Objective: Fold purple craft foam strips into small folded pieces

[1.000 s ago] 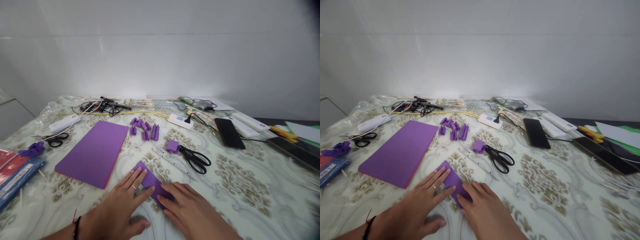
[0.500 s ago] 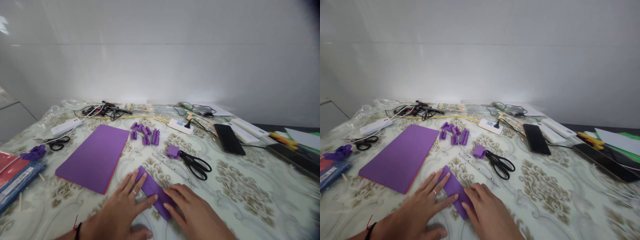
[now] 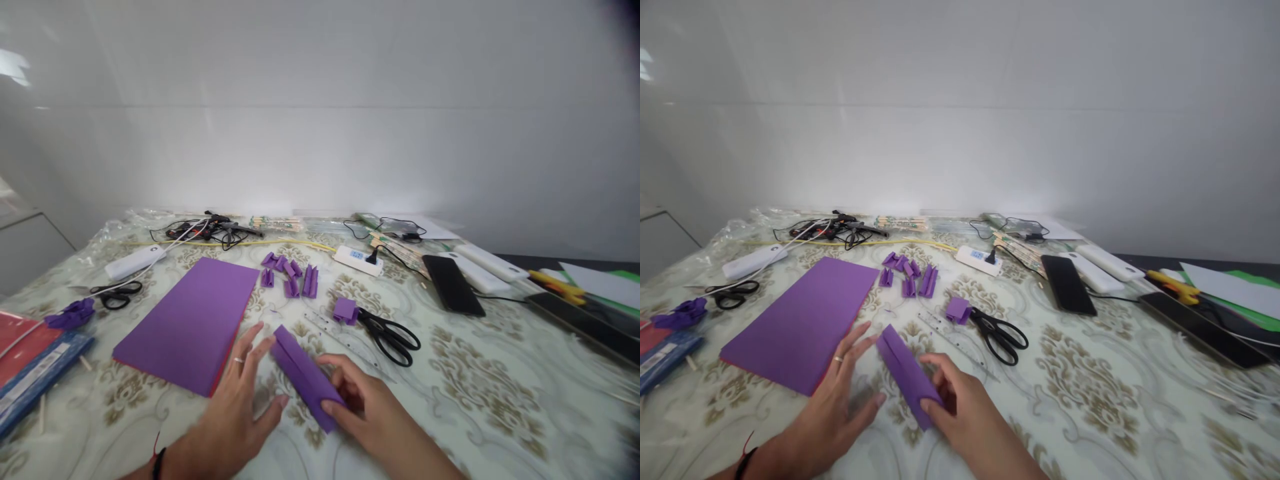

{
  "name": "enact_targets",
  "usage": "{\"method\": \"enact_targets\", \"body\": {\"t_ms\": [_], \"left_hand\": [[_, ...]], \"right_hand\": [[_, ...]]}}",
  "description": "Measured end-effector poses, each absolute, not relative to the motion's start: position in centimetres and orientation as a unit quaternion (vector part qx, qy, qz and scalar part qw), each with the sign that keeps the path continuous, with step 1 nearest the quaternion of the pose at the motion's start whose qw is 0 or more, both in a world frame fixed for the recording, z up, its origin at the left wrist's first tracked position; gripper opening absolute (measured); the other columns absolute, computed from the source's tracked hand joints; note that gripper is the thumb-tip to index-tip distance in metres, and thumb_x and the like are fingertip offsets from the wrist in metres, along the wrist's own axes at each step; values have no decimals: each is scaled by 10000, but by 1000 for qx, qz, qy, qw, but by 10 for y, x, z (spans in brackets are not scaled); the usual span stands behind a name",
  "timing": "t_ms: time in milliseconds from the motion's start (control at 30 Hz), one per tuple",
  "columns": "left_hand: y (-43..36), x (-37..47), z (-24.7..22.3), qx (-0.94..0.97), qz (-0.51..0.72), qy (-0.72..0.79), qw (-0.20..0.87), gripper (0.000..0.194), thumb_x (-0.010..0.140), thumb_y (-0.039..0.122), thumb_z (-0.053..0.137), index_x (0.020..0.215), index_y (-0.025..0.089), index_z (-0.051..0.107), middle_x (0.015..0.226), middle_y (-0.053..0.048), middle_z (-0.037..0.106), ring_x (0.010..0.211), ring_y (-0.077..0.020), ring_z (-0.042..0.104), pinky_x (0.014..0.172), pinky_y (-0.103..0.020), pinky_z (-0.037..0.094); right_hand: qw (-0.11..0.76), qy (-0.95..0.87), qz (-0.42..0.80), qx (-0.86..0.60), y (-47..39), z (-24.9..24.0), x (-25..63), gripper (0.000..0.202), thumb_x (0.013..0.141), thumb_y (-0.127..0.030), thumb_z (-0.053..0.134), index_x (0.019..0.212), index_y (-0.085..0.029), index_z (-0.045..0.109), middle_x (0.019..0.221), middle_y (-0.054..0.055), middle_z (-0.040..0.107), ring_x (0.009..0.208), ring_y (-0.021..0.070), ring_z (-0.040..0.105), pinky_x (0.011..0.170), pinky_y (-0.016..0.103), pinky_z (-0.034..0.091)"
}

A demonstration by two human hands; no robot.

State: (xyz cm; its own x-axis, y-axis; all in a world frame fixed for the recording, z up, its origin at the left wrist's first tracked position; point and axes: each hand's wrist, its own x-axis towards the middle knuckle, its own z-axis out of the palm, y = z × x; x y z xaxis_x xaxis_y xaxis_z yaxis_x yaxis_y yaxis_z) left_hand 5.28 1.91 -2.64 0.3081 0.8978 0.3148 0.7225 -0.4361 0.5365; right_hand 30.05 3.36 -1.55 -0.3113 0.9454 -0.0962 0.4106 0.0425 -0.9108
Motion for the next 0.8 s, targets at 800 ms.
{"method": "enact_targets", "body": {"t_ms": [800], "left_hand": [[19,54,-27,617,356,424,559,323,960,341,655,1247,194,665,979,-76,684,903,-193,631,832,-285,512]], "right_hand": [[374,-643,532,-404,22,-18,285,246,989,-405,605,1053,-223,757,1062,93,702,971,231,658,832,325,513]]}}
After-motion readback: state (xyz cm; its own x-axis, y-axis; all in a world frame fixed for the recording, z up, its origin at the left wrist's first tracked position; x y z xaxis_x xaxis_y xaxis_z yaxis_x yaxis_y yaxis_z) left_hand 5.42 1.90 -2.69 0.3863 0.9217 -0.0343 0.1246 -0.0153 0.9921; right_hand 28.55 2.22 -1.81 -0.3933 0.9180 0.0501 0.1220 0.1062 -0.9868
